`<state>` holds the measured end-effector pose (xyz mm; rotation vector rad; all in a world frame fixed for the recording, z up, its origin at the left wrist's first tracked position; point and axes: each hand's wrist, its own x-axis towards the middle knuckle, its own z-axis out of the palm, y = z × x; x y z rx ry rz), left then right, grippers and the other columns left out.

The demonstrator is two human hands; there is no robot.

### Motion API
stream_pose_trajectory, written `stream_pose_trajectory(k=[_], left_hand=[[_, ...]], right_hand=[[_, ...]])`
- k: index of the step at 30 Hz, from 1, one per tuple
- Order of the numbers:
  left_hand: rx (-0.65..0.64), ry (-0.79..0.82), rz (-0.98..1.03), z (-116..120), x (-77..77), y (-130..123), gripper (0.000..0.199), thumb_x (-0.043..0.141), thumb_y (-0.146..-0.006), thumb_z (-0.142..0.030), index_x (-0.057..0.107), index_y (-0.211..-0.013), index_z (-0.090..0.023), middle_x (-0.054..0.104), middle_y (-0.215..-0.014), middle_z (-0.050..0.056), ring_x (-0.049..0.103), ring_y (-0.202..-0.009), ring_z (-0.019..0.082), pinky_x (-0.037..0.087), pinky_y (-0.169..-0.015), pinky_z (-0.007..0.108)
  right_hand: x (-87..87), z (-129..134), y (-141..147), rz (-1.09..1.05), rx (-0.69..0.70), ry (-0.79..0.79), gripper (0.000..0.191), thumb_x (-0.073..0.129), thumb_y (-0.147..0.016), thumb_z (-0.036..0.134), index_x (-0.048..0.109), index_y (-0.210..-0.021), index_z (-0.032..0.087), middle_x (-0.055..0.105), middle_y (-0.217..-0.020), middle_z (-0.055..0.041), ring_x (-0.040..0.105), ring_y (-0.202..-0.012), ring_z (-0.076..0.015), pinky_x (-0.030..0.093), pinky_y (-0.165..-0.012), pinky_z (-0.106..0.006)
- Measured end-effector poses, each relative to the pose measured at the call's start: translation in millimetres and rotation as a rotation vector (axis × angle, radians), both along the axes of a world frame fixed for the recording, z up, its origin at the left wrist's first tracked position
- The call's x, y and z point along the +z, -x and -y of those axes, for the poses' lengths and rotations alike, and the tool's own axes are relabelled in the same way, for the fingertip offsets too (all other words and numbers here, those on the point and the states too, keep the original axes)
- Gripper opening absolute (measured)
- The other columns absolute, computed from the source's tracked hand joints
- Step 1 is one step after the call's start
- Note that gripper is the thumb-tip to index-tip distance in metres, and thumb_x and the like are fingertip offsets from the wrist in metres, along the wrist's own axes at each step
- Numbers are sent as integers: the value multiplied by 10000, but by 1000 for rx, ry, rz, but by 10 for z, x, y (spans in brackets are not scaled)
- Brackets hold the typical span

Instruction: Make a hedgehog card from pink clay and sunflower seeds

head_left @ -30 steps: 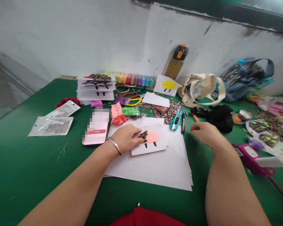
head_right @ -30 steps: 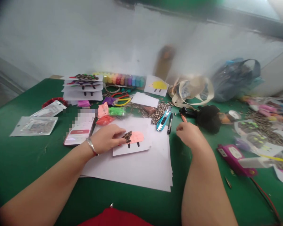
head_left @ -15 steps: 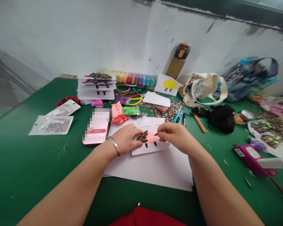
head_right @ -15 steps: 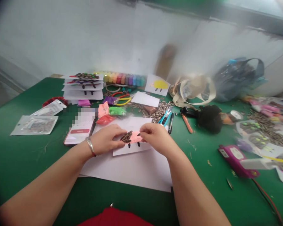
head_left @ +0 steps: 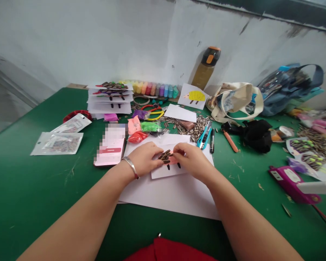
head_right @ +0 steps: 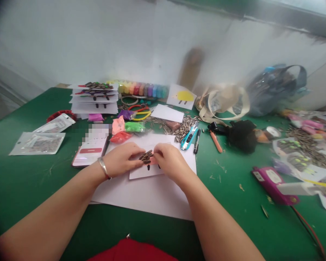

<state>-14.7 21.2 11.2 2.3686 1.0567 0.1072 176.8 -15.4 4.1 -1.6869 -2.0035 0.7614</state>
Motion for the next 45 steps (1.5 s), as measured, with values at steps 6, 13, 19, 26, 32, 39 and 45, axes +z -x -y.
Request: stream_pose_trajectory(k=[6,13,19,26,32,39,45], left_hand=[[16,14,10,-4,-21,13,206,538,-815,-344,561,-704,-172,544,-714,16,471,-722,166,304,-613,275],[19,20,15,-7,-35,21,204,544,-811,-355,576,-722,-175,544,-727,17,473,-737,170,306,-623,278],[22,18,3,-7,-33,19,207,540,-815,-360,589,-739,-174,553,-743,25,479,-757,178,322,-642,281],[12,2,10,14,-29,9,197,542,-822,-355,634,-803,-182,564,-764,34,496,-803,194,344,-661,282],[27,5,-11,36,0,-11,189,549,-821,-345,636,-806,-177,566,-787,44,503,-841,202,364,-681,284],[30,9,6,26,-29,-4,174,560,-807,-336,640,-805,-181,572,-795,42,509,-840,204,378,-692,286],[40,19,12,30,-27,-11,168,564,-806,-328,644,-796,-180,566,-791,44,507,-839,204,380,-697,290]], right_hand=[[-17,-14,5,60,11,24,156,467,-806,196,597,-720,202,619,-703,6,490,-649,-129,284,-569,-232],[-35,-13,31,137,24,-2,182,443,-795,175,533,-638,193,590,-674,3,468,-640,-129,249,-553,-243],[-26,-19,21,184,5,-18,196,434,-793,179,506,-611,194,571,-649,0,461,-630,-133,239,-549,-249],[-40,-49,59,262,11,5,185,445,-784,182,587,-666,198,645,-722,-24,509,-678,-152,262,-566,-252],[-1,-97,139,341,-32,25,158,476,-745,192,618,-677,205,661,-700,-33,509,-626,-159,237,-533,-259],[-8,-109,186,394,-18,3,166,480,-750,179,638,-705,203,679,-728,-47,548,-654,-174,252,-544,-261],[-11,-89,206,408,1,-6,172,476,-760,184,632,-689,202,674,-709,-50,544,-642,-176,244,-539,-269]])
